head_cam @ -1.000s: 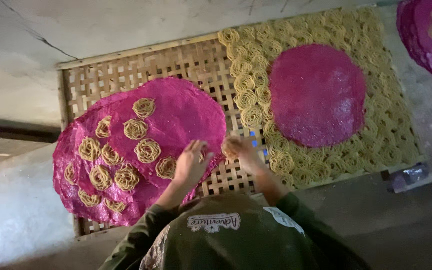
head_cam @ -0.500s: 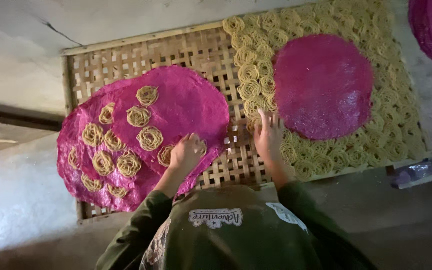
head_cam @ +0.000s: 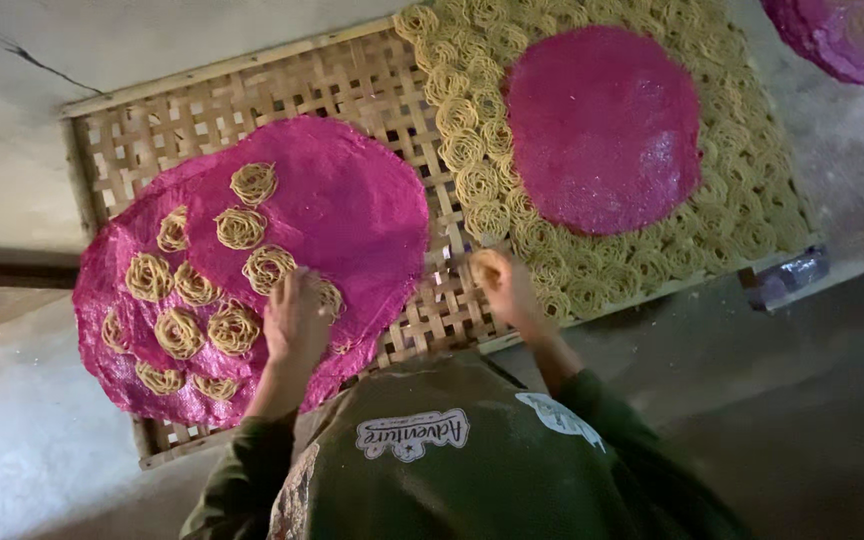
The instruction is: The person loads dough from a green basin into a hand-held noodle press and squeezes the press to extrude noodle nests onto round pink mats, repeating across several mats. The person then peels the formed noodle nests off the mats and arranges them in rows on a bamboo drying rack.
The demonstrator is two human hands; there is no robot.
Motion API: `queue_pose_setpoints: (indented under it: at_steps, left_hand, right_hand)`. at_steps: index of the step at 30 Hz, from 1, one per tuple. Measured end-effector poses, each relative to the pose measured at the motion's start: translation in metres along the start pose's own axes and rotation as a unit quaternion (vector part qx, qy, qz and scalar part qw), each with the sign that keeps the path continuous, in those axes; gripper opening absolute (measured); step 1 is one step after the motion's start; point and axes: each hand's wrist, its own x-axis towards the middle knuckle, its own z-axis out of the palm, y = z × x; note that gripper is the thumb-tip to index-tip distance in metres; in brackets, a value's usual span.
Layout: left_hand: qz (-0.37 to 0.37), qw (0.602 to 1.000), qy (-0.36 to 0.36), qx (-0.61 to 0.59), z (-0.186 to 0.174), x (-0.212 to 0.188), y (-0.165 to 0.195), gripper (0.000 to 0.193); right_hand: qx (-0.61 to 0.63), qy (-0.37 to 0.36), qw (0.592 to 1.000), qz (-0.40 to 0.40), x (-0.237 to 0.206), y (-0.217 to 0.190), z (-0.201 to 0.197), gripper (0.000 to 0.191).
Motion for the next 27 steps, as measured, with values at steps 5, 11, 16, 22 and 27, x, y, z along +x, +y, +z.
queue_pose_setpoints:
  at_steps: [5,11,16,22,27]
  left_hand:
    - [-0.016,0.999,-0.019,-0.034,0.002,-0.006,-0.027,0.052]
    - [-0.018,0.988,-0.078,-0.135,-0.024,-0.018,-0.021,0.029]
    - [0.167,0.889,-0.086,-0.417,-0.016,-0.039,0.027,0.041]
    - [0.169,0.945,0.048,-0.276,-0.021,-0.026,-0.001,0.039]
    - [-0.018,0.994,0.098,-0.034,-0.033,0.007,-0.07,0.064]
  right_hand:
    - [-0.194,0.125,0.973,-0.018,0.003,-0.01,-0.012,0.029]
    - [-0.286,0.249,0.918,-0.12,-0.01,-0.038,0.007,0.037]
    - [0.241,-0.193,0.901,0.304,-0.057,-0.077,0.066,0.056]
    - [-0.182,-0.044,0.981,0.047,-0.063,-0.076,0.065,0.027]
    - [-0.089,0.167,0.974,0.125,-0.057,-0.061,0.018,0.021]
